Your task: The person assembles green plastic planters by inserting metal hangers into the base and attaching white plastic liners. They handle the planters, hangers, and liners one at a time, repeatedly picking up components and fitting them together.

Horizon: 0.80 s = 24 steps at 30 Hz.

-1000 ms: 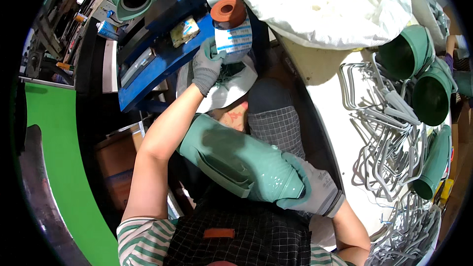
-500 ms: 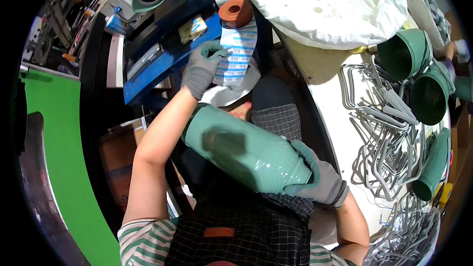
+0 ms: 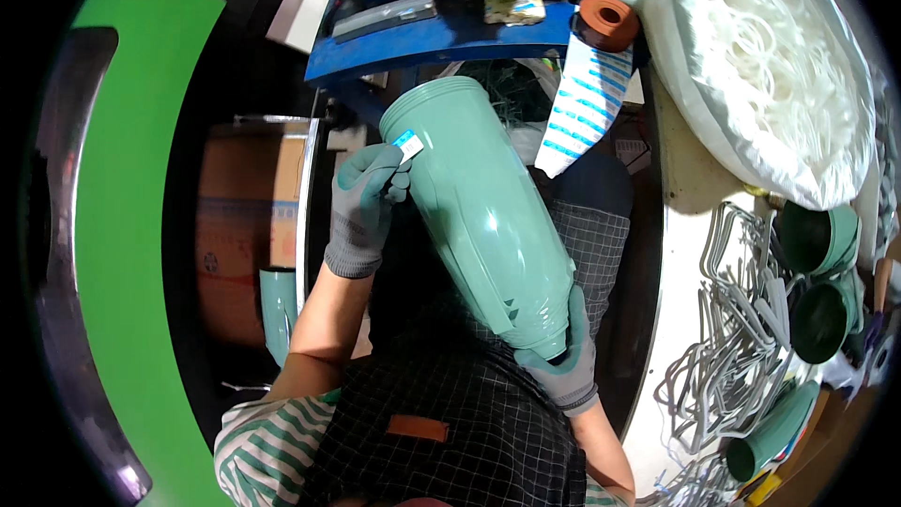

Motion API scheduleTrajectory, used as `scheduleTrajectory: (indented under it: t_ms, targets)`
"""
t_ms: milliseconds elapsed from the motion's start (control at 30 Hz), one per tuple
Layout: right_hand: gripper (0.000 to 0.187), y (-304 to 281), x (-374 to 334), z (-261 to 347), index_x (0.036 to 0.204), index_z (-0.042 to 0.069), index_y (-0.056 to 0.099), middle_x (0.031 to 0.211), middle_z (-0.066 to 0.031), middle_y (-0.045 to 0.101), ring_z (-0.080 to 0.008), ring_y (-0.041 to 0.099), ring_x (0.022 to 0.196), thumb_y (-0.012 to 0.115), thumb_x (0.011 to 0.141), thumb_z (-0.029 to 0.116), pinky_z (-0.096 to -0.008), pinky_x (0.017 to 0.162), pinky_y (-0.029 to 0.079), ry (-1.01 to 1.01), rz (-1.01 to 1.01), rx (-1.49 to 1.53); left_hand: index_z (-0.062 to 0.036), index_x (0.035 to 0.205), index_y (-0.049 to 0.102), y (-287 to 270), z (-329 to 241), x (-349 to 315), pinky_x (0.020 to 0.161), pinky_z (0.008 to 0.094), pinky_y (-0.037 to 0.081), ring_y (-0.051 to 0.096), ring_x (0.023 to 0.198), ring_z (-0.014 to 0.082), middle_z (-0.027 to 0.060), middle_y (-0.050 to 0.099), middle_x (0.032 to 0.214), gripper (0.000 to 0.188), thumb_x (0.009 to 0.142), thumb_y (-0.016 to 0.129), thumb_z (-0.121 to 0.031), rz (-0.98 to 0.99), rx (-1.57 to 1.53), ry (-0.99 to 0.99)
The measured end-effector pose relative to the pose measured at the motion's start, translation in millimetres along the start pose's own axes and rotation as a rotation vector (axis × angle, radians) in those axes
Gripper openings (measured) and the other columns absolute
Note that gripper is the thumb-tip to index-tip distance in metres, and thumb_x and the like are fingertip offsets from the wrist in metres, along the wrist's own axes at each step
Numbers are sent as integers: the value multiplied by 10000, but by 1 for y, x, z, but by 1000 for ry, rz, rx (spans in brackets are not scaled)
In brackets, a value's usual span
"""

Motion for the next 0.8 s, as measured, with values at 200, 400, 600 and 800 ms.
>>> scheduleTrajectory:
  t_ms: [200, 400, 600, 800]
  targets:
    - [1144, 5, 4, 2, 1598, -31, 320, 1507, -239, 545, -353, 628, 1306, 922, 759, 463, -440, 1071, 520, -98, -43, -196, 44, 1066, 727, -12, -6, -2, 609, 234, 491, 631, 650, 113, 77, 718, 827, 252, 958, 717, -183, 30, 13, -50]
    - [1223, 6, 7, 2, 1631, -33, 240, 1565, -231, 471, -302, 551, 1378, 943, 761, 460, -428, 1123, 480, -150, 28, -397, 21, 1041, 740, -26, -2, -3, 597, 243, 481, 623, 661, 105, 51, 681, 773, 244, 964, 716, -209, 44, 188, 48]
    - [1141, 4, -1, -2, 1589, -17, 344, 1560, -236, 469, -344, 540, 1391, 948, 720, 408, -442, 1120, 470, -73, -51, -200, 15, 1192, 676, -60, 2, 7, 787, 337, 535, 648, 920, 208, 121, 667, 1073, 355, 960, 727, -249, 123, 1280, 319]
    - [1349, -45, 6, 13, 1650, -17, 203, 1602, -182, 437, -267, 442, 1465, 1012, 652, 395, -407, 1191, 397, 98, 197, 246, 9, 1452, 481, -38, 18, 28, 1061, 370, 472, 557, 1250, 223, 143, 571, 1373, 595, 1018, 683, -344, 114, 443, 298]
Point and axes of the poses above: each hand's wrist, its own x-axis towards the middle knuckle, its own y-axis out of the palm, z = x × y, the point moved 1 cm from there along x, towards the middle knuckle
